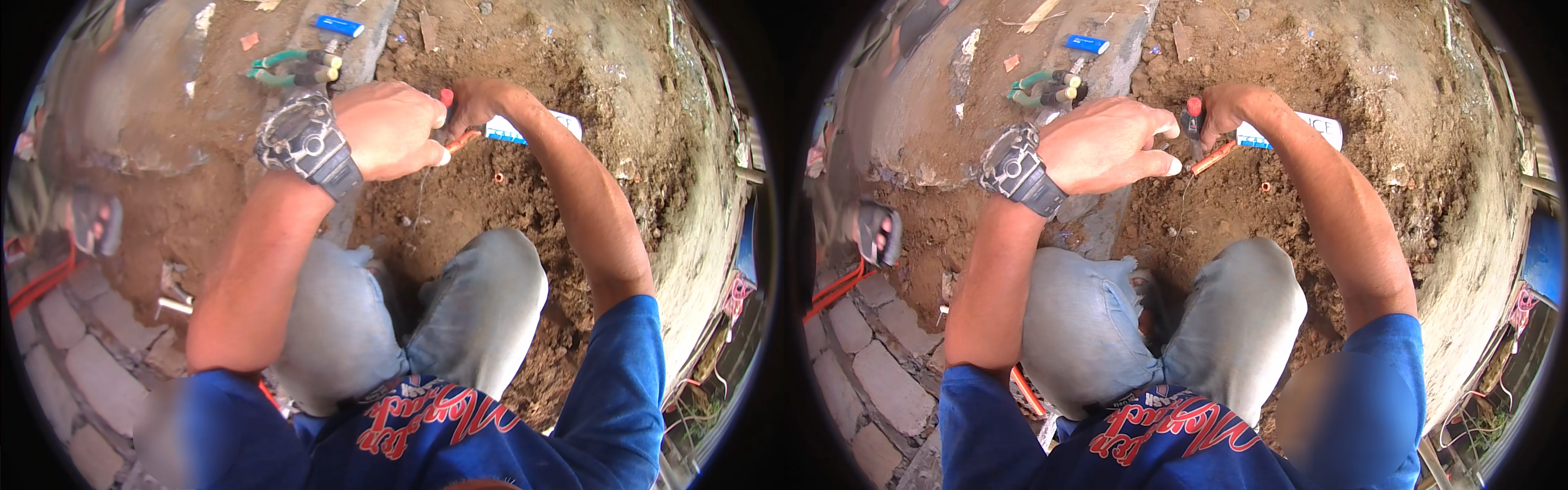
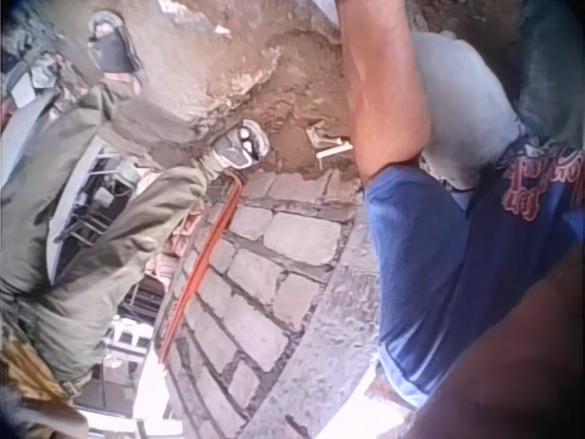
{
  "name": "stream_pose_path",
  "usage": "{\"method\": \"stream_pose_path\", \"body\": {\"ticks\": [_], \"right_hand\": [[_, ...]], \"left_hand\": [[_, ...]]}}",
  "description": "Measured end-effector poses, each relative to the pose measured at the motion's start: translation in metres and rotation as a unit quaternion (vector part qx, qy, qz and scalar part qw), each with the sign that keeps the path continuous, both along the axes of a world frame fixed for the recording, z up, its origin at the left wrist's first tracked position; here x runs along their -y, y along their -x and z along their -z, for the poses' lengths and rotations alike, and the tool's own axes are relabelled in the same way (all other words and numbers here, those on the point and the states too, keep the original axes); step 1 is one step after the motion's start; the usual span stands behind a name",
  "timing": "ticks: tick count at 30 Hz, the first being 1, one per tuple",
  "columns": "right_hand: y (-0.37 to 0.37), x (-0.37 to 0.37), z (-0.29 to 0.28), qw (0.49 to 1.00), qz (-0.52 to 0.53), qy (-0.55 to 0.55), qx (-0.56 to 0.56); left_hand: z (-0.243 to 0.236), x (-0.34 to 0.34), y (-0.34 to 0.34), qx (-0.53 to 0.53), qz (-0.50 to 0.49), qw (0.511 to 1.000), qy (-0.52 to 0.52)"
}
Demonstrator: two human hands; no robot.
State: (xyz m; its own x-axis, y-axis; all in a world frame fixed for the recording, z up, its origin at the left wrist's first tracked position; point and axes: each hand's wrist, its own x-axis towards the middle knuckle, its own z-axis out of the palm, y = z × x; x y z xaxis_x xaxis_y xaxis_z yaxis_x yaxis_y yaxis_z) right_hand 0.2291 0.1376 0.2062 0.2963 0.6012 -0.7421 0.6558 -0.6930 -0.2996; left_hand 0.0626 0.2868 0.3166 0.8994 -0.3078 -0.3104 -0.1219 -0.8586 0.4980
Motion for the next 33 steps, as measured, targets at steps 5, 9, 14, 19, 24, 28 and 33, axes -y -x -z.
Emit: {"method": "stream_pose_path", "body": {"ticks": [5, 9, 14, 19, 24, 28, 33], "right_hand": [[-0.013, -0.003, 0.022, 1.0, 0.006, -0.013, -0.003], [-0.005, -0.017, 0.006, 0.998, -0.019, 0.048, -0.036], [-0.016, -0.003, 0.025, 1.0, -0.005, 0.028, -0.011], [-0.011, -0.008, 0.007, 0.995, -0.037, 0.08, -0.054], [-0.014, 0.009, 0.004, 0.999, 0.038, 0.006, -0.012], [-0.008, 0.029, 0.005, 0.996, -0.033, 0.024, -0.078], [-0.008, 0.049, -0.001, 0.998, 0.051, -0.015, -0.027]], "left_hand": [[-0.001, -0.001, 0.001, 0.004, -0.015, 1.0, 0.011], [-0.003, -0.003, 0.002, -0.006, -0.005, 1.0, 0.003], [-0.001, 0.002, 0.0, 0.007, 0.002, 1.0, 0.002], [-0.003, -0.001, 0.001, -0.01, -0.004, 1.0, 0.009], [0.001, -0.003, 0.001, -0.004, -0.004, 1.0, 0.017], [-0.002, 0.0, -0.001, -0.006, 0.0, 1.0, 0.013], [-0.01, 0.003, -0.001, 0.024, -0.017, 1.0, 0.001]]}}
